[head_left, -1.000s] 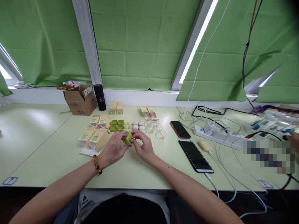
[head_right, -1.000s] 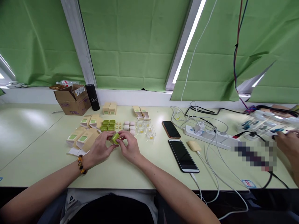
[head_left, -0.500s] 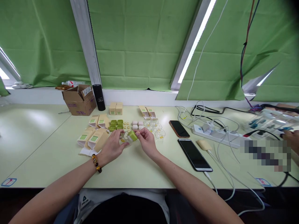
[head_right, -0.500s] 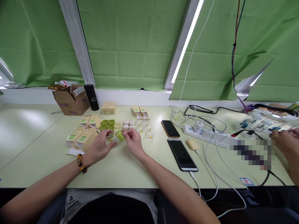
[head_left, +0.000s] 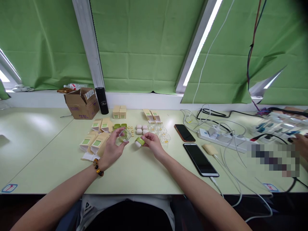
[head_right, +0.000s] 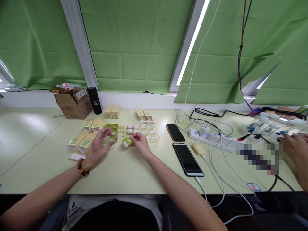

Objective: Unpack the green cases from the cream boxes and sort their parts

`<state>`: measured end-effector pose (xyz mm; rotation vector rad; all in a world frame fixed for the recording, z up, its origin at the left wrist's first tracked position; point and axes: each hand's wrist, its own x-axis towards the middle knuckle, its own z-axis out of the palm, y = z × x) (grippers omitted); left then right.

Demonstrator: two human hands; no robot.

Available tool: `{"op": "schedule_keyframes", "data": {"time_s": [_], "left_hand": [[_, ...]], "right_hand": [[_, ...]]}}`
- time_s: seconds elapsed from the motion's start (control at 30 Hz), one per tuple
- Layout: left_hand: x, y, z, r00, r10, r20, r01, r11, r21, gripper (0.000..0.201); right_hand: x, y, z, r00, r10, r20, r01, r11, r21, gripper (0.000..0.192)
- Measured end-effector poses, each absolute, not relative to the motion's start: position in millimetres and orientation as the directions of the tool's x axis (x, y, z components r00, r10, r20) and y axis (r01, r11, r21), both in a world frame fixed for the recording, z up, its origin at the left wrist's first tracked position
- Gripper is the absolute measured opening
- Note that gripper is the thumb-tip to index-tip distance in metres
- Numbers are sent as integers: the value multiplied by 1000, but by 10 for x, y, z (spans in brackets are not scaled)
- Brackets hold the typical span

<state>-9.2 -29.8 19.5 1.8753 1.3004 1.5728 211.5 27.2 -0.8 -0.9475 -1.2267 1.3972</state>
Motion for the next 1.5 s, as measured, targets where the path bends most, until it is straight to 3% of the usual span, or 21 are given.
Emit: {"op": "schedule_keyframes", "data": {"time_s": [0.13, 0.3, 0.43, 0.63, 0.77, 0.83, 0.9, 1.0, 1.1, 1.2, 1.3, 1.37, 1.5], "left_hand": [[-69, -296, 211, -49, 835, 548, 263, -519, 813, 54], [-92, -242, 263, 48, 945, 325, -232, -306, 923, 58], [-123, -195, 309, 183, 965, 188, -554, -56, 830, 39], [-149, -179, 356, 257, 964, 72, -650, 117, 751, 39], [-145, -187, 323, 172, 978, 115, -515, -11, 857, 44], [-128, -197, 282, 98, 981, 165, -294, -130, 947, 53], [-91, -217, 237, 69, 970, 234, 36, -237, 971, 60], [8, -266, 185, 119, 941, 317, 488, -333, 807, 56], [136, -297, 160, 214, 916, 339, 714, -384, 586, 49], [242, -285, 151, 273, 900, 340, 812, -405, 420, 52], [287, -266, 155, 289, 899, 328, 848, -400, 348, 60], [279, -263, 164, 280, 903, 325, 839, -395, 374, 72], [183, -255, 199, 249, 883, 399, 695, -449, 561, 88]], "right_hand": [[2089, 252, -25, -240, 970, 29, -181, -15, -983, 47], [2053, 178, 14, -298, 954, 4, -161, -47, -986, 44], [2047, 163, 39, -295, 955, -11, -182, -68, -981, 43], [2054, 156, 64, -309, 950, -35, -248, -116, -962, 40], [2121, 172, 146, -287, 958, -25, -338, -125, -933, 37], [2183, 196, 211, -262, 965, -7, -382, -110, -918, 35], [2252, 229, 274, -221, 975, 17, -423, -80, -903, 33], [2331, 287, 332, -147, 988, 42, -459, -30, -888, 33], [2347, 328, 328, -108, 993, 36, -453, -17, -891, 36], [2305, 326, 284, -103, 994, 30, -418, -16, -908, 41], [2241, 289, 242, -98, 994, 47, -369, 8, -929, 44], [2201, 256, 228, -104, 992, 67, -333, 28, -943, 46], [2112, 193, 225, -138, 984, 112, -265, 72, -962, 50]]}}
